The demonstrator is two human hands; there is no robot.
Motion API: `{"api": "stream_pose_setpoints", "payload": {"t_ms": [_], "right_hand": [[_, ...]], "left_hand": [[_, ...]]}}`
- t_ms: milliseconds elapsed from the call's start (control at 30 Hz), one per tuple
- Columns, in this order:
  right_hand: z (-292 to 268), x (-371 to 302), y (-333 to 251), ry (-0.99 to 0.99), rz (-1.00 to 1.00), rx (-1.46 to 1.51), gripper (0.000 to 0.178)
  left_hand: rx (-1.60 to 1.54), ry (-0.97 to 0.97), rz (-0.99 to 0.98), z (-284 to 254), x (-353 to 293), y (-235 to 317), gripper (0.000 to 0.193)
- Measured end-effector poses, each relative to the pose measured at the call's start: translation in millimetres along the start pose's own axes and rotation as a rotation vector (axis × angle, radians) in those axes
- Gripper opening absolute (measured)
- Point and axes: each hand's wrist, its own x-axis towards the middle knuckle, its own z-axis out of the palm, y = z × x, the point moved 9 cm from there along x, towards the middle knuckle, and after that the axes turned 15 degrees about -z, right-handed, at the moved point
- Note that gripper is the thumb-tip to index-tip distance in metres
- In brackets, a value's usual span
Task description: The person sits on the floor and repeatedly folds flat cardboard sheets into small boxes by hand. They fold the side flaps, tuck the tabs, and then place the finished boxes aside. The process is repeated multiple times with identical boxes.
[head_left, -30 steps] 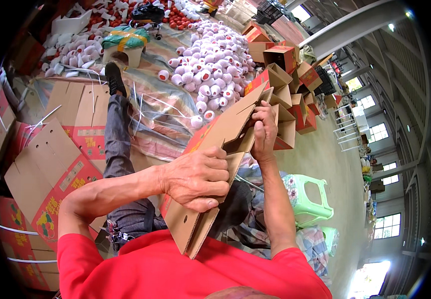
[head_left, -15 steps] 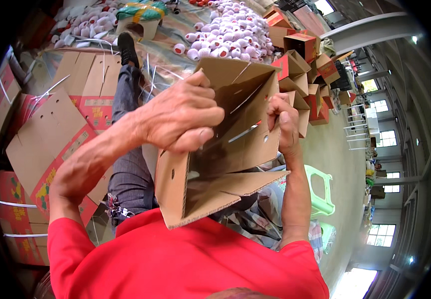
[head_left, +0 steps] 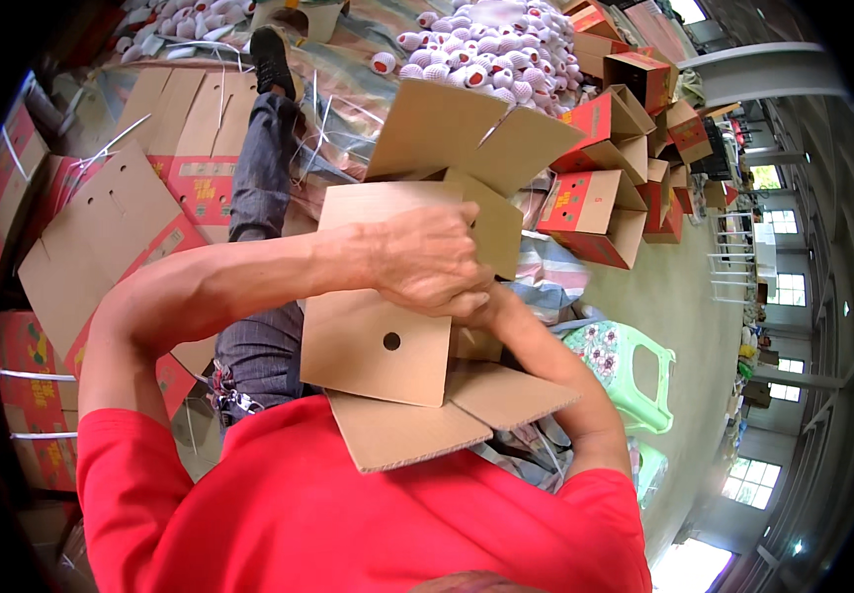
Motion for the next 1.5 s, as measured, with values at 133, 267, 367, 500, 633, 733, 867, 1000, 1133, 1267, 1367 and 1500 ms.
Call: {"api": "stream_pose_setpoints", "payload": {"t_ms": [133,267,367,500,633,733,867,1000,1133,1267,1367,1500], "right_hand": [[51.9,-42.1,16.8,-0.045,0.251,0.146,0.021],[74.7,-75.1,18.2,-0.05,0.396,0.205,0.021],[86.9,-90.8,22.5,-0.063,0.47,0.23,0.021],[85.9,-111.7,18.4,-0.02,0.52,0.247,0.016],[1.3,-104.6,-31.4,0.113,0.291,-0.021,0.019],[4.3,-112.8,-30.4,0.144,0.241,0.055,0.022],[-47.7,-124.3,-5.5,0.663,0.607,-0.32,0.05],[26.0,-180.3,34.7,0.753,1.037,0.181,0.071],[18.8,-140.2,20.4,0.521,0.93,0.448,0.074],[27.0,-152.7,17.9,0.617,0.886,0.371,0.078],[32.1,-151.5,17.1,0.692,0.89,0.411,0.081],[31.9,-134.5,13.9,0.719,0.91,0.496,0.081]], "left_hand": [[0.082,0.145,-0.012,25.9,-18.5,-9.0,0.026],[0.017,-0.079,-0.192,66.7,-21.8,-39.5,0.023],[0.234,-0.269,-0.171,111.7,-34.3,-44.5,0.026],[0.152,-0.603,-0.442,161.3,-37.2,-73.0,0.034],[0.232,-0.601,-0.449,169.4,-53.7,-79.1,0.043],[0.412,-0.692,-0.459,171.2,-43.4,-66.2,0.038],[0.595,-0.353,-0.338,195.3,-51.5,-84.1,0.03],[0.451,-0.397,-0.357,158.4,-41.9,-40.6,0.029],[0.179,-0.363,-0.455,93.4,-60.7,-25.0,0.033],[0.182,-0.116,-0.513,24.4,-74.5,-4.4,0.037],[0.214,0.027,-0.662,3.2,-111.5,-8.9,0.047],[0.175,-0.011,-0.757,14.9,-128.0,-17.6,0.057]]}}
